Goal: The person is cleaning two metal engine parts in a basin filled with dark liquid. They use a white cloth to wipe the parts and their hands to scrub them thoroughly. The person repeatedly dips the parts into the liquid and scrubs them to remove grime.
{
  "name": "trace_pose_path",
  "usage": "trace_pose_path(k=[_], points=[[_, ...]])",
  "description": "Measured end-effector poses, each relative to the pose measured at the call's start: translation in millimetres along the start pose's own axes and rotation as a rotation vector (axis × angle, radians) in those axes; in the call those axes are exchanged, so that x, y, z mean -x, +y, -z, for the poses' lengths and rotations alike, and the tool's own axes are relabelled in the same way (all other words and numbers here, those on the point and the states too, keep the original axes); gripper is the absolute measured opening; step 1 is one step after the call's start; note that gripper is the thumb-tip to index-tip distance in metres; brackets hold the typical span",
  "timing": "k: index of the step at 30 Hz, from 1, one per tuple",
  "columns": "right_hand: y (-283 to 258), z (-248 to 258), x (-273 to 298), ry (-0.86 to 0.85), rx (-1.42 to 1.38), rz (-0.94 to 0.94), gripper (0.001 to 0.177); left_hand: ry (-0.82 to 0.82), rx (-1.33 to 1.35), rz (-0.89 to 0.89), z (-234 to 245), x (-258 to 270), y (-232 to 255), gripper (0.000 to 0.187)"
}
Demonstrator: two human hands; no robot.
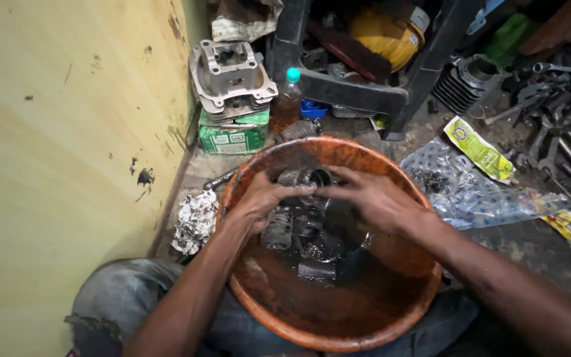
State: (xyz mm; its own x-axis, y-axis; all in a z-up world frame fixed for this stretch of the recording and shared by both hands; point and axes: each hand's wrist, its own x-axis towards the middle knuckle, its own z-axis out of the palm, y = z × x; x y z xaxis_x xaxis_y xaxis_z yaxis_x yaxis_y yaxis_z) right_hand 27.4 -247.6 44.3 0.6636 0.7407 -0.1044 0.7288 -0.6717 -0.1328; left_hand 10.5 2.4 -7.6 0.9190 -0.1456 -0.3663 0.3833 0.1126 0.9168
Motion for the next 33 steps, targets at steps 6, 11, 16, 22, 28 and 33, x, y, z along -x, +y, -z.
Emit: trace_pose_path(k=[6,11,16,22,28,33], points=[[-5.2,-0.2,-33.7,-0.112,0.409,0.193,0.042,0.08,0.488,0.013,-8.6,-6.4,-6.1,0.044],[-26.2,13.3,-62.8,0.06,0.952,0.244,0.052,0.227,0.589,0.125,-6.4,-3.3,4.9,0.04],[-15.9,8.5,-80.0,-0.038,0.896,0.164,0.024,0.32,0.631,-0.001,-4.6,-4.9,13.4,0.04],[-15.1,-18.2,-81.0,0.114,0.52,0.034,0.024,0.315,0.609,-0.174,-1.8,-2.6,22.1,0.033],[-67.9,-55.7,-62.4,-0.066,-0.49,-0.416,0.047,0.371,0.684,-0.157,-5.6,2.0,23.7,0.038],[-84.2,-67.9,-63.0,-0.031,-1.318,-0.337,0.061,0.381,0.416,-0.568,1.8,-3.2,18.9,0.042]])
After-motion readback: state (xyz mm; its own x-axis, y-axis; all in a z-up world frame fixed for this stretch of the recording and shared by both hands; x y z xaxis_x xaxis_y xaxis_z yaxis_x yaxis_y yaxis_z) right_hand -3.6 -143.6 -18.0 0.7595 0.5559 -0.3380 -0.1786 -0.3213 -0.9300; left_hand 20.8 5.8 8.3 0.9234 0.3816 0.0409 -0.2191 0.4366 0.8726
